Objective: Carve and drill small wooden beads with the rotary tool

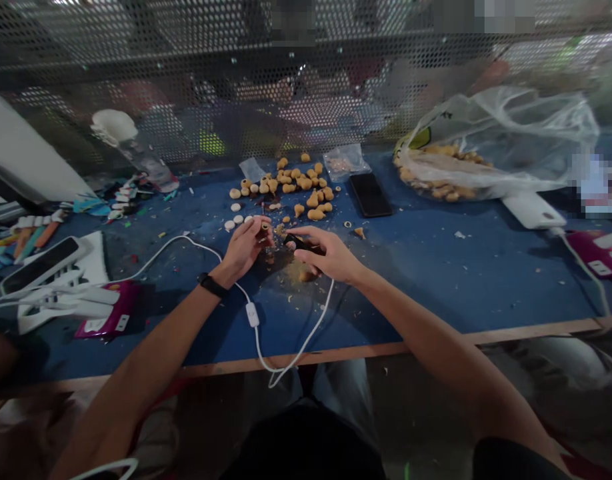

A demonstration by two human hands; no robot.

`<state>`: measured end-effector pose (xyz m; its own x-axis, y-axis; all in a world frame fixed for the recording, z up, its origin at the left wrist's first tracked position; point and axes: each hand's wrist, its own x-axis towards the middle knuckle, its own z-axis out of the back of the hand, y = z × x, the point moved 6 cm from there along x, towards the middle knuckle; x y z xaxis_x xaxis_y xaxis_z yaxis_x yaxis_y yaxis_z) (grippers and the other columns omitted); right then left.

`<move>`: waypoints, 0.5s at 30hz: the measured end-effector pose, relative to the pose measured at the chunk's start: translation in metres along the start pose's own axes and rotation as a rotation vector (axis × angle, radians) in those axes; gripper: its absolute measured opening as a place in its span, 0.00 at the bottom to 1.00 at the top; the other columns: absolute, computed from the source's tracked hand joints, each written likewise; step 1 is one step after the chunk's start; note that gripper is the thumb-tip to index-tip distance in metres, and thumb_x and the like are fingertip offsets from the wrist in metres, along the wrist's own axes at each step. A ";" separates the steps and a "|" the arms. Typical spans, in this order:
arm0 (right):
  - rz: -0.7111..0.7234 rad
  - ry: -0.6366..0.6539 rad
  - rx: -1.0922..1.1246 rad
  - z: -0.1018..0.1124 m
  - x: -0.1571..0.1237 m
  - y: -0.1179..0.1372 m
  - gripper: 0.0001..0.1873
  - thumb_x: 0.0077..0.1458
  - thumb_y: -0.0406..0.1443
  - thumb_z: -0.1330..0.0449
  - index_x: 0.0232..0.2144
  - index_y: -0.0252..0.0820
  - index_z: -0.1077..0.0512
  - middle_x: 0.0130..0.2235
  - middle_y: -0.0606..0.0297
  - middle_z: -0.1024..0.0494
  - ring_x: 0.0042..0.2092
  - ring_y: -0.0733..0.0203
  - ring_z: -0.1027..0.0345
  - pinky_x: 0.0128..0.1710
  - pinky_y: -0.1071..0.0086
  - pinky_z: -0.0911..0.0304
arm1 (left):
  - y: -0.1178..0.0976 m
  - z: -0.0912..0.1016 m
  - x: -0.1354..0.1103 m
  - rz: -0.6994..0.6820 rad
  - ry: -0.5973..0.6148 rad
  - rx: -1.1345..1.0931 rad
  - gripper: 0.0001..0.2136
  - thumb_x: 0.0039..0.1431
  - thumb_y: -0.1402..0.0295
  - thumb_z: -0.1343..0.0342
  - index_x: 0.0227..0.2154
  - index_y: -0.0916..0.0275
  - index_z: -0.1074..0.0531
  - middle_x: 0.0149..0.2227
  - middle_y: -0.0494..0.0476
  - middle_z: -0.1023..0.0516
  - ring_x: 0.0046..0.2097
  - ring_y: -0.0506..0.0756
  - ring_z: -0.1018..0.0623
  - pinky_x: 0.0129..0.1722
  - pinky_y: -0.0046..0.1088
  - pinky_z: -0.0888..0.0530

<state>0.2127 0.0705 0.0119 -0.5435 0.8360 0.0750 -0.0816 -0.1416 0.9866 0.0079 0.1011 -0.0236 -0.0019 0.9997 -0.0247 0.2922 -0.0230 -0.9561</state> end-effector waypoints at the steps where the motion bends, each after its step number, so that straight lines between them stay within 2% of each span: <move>1: 0.000 -0.015 -0.033 0.002 0.000 0.000 0.27 0.62 0.45 0.34 0.60 0.43 0.26 0.28 0.71 0.26 0.19 0.71 0.39 0.18 0.72 0.40 | 0.000 0.000 0.000 0.006 0.000 -0.009 0.12 0.65 0.56 0.37 0.38 0.61 0.23 0.32 0.52 0.24 0.32 0.49 0.24 0.33 0.24 0.25; 4: -0.021 -0.056 -0.098 0.005 0.000 -0.005 0.24 0.62 0.47 0.34 0.56 0.43 0.22 0.26 0.71 0.26 0.17 0.72 0.42 0.15 0.73 0.42 | 0.000 -0.001 0.000 0.022 0.002 -0.020 0.11 0.64 0.58 0.36 0.39 0.61 0.23 0.34 0.53 0.22 0.33 0.48 0.24 0.35 0.24 0.25; 9: -0.006 -0.148 -0.115 0.007 0.000 -0.011 0.25 0.60 0.49 0.32 0.54 0.43 0.20 0.26 0.67 0.24 0.22 0.64 0.32 0.17 0.71 0.31 | 0.001 0.000 0.001 -0.003 0.004 0.004 0.08 0.63 0.61 0.36 0.39 0.60 0.22 0.35 0.53 0.21 0.35 0.49 0.23 0.36 0.24 0.25; 15: -0.013 -0.216 -0.186 0.013 0.001 -0.015 0.24 0.59 0.49 0.33 0.54 0.45 0.19 0.32 0.62 0.19 0.26 0.61 0.28 0.17 0.70 0.28 | 0.003 0.003 0.004 -0.059 0.017 0.038 0.10 0.61 0.60 0.34 0.40 0.60 0.20 0.36 0.53 0.21 0.37 0.49 0.22 0.37 0.24 0.25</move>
<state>0.2246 0.0804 -0.0005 -0.3526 0.9292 0.1109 -0.2504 -0.2079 0.9456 0.0060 0.1049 -0.0274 -0.0016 0.9993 0.0363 0.2551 0.0355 -0.9663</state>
